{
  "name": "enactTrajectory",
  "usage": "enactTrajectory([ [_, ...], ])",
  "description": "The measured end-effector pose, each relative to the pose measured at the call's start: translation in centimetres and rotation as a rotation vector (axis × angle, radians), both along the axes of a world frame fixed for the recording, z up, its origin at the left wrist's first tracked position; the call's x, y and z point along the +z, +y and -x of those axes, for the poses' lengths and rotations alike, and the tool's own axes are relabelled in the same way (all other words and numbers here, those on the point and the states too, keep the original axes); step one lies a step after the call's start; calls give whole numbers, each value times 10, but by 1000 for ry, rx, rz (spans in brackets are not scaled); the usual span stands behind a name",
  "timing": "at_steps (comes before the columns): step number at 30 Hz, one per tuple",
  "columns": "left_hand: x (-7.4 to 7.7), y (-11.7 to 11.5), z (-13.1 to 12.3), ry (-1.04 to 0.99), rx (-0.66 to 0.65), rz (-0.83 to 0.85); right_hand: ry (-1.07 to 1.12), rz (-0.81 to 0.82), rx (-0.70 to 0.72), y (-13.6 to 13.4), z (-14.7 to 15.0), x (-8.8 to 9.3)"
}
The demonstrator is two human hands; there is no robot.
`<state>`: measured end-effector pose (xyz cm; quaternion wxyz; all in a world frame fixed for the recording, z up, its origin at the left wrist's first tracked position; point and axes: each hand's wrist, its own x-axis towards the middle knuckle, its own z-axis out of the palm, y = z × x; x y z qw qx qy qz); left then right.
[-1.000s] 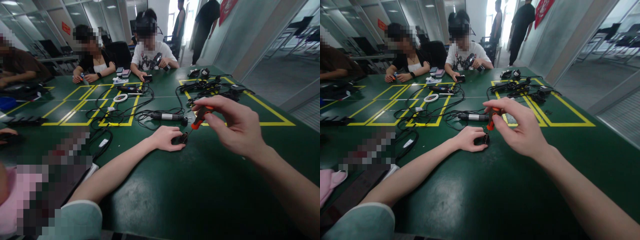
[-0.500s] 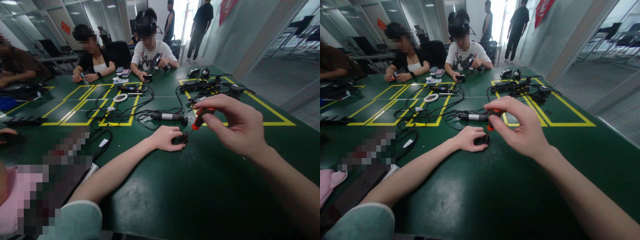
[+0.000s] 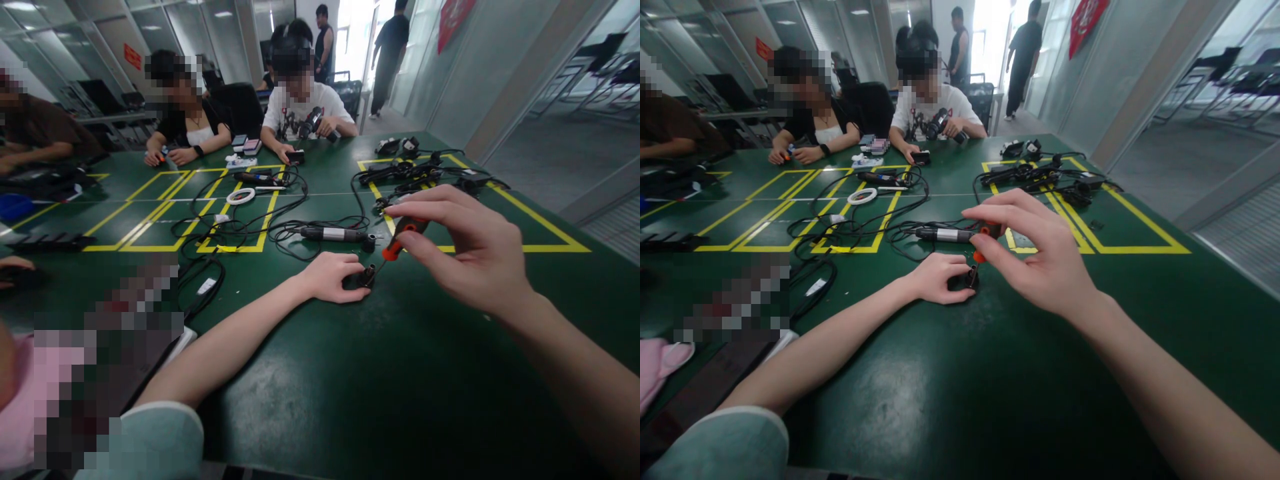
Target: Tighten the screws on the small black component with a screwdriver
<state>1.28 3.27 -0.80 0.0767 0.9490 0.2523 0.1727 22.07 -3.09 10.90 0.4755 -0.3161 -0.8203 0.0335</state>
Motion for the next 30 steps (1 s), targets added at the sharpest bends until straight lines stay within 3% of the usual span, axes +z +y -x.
enactTrajectory([
  [4, 0, 1, 0, -9, -7, -10, 12, -16, -40, 1, 0, -1],
  [10, 0, 0, 0, -11, -12, 7, 75, 91, 28, 0, -1, -5],
  [16, 0, 0, 0, -18, -10, -1, 29, -40, -16, 0, 1, 0],
  [25, 4, -1, 0, -7, -4, 19, 85, 64, 49, 0, 0, -4],
  [30, 3, -1, 0, 1, -1, 20, 63, 25, -24, -1, 2, 0],
])
